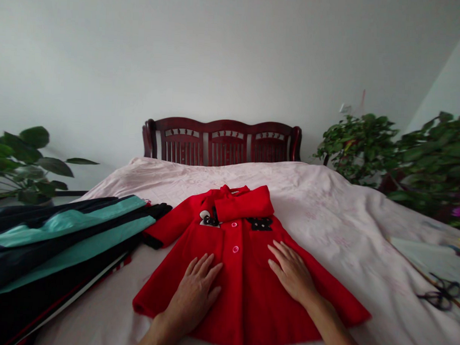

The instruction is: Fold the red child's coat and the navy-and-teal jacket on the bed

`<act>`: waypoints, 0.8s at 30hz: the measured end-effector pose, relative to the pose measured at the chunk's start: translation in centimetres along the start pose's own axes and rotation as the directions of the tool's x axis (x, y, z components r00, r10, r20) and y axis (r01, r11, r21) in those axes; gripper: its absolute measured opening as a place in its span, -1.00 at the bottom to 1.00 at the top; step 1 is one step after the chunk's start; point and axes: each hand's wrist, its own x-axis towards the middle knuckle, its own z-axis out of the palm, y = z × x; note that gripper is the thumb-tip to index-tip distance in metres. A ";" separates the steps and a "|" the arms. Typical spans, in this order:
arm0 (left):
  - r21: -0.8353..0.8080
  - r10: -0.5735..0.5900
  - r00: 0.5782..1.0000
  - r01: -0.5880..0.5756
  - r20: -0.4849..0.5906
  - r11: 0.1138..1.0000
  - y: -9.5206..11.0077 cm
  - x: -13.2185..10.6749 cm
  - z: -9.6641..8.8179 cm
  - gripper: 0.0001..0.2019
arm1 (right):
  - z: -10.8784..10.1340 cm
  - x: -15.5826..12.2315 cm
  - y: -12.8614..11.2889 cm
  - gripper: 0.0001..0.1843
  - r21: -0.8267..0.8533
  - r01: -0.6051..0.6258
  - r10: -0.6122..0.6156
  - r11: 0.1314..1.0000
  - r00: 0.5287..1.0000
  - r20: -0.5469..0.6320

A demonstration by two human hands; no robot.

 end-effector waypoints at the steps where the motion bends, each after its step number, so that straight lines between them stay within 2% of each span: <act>1: 0.002 0.000 1.000 0.000 0.002 1.000 0.0 0.0 0.0 -0.48 | 0.0 0.0 0.0 -0.46 -0.003 0.002 -0.002 1.000 1.000 0.005; 24: 0.019 0.001 1.000 -0.001 0.003 1.000 0.1 0.0 -0.2 -0.47 | 0.1 0.0 0.0 -0.47 0.002 0.008 -0.008 1.000 1.000 -0.014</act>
